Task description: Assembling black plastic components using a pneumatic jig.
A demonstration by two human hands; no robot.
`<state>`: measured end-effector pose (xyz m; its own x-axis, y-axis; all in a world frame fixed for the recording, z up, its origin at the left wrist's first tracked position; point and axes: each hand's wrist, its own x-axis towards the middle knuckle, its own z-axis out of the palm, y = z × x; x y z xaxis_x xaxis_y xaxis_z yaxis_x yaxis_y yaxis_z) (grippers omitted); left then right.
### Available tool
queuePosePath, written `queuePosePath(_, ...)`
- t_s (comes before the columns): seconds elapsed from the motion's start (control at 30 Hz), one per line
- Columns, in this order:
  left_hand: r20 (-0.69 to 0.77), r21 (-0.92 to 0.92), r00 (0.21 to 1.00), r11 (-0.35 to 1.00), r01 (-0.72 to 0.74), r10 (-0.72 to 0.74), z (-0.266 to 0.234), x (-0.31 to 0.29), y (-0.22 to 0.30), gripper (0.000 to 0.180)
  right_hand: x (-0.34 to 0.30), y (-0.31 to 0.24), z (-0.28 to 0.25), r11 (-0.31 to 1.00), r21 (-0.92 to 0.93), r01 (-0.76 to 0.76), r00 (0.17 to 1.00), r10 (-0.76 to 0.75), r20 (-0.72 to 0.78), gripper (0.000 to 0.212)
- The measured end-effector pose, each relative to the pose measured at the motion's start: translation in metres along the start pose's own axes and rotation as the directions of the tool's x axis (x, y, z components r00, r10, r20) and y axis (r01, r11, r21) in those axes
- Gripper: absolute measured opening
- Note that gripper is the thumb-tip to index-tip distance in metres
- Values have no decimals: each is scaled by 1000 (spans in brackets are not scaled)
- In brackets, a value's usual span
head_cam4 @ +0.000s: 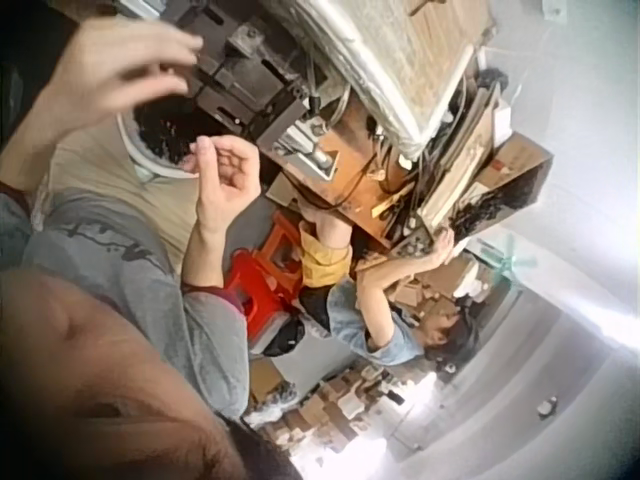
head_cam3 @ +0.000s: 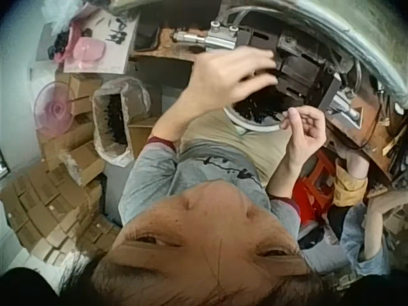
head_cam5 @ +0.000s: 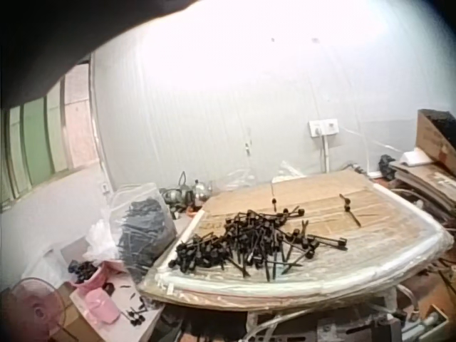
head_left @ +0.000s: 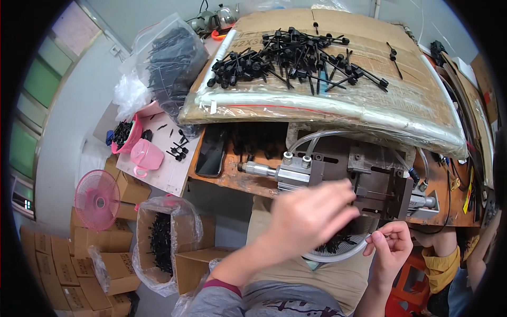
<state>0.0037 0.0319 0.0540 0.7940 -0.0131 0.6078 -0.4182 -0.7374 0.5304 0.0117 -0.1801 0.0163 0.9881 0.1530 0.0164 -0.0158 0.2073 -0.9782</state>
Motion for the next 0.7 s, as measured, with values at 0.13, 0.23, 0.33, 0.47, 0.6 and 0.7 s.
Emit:
queuePosePath(0.13,-439,120,899,990,73,-13,-52,46,-51,14,-1,1,-5,999,-47,1,1000,-3,-28,12)
queuePosePath(0.23,-424,521,890,849,90,166,-77,87,-93,22,-2,-2,-11,1000,-7,-15,1000,15,3,13)
queuePosePath(0.33,-284,664,955,736,132,85,-86,99,-136,38,-1,-7,-10,999,-38,-12,998,14,54,12)
queuePosePath(0.47,-184,712,983,688,143,-14,-102,100,-197,44,-3,-5,-10,995,-24,98,984,-94,149,9)
queuePosePath(0.6,-158,656,987,750,89,20,-117,104,-220,32,-9,-1,-19,990,-55,132,975,-119,190,8)
queuePosePath(0.7,-140,656,990,750,78,19,-109,108,-208,25,-11,4,-26,980,-102,169,975,-151,162,9)
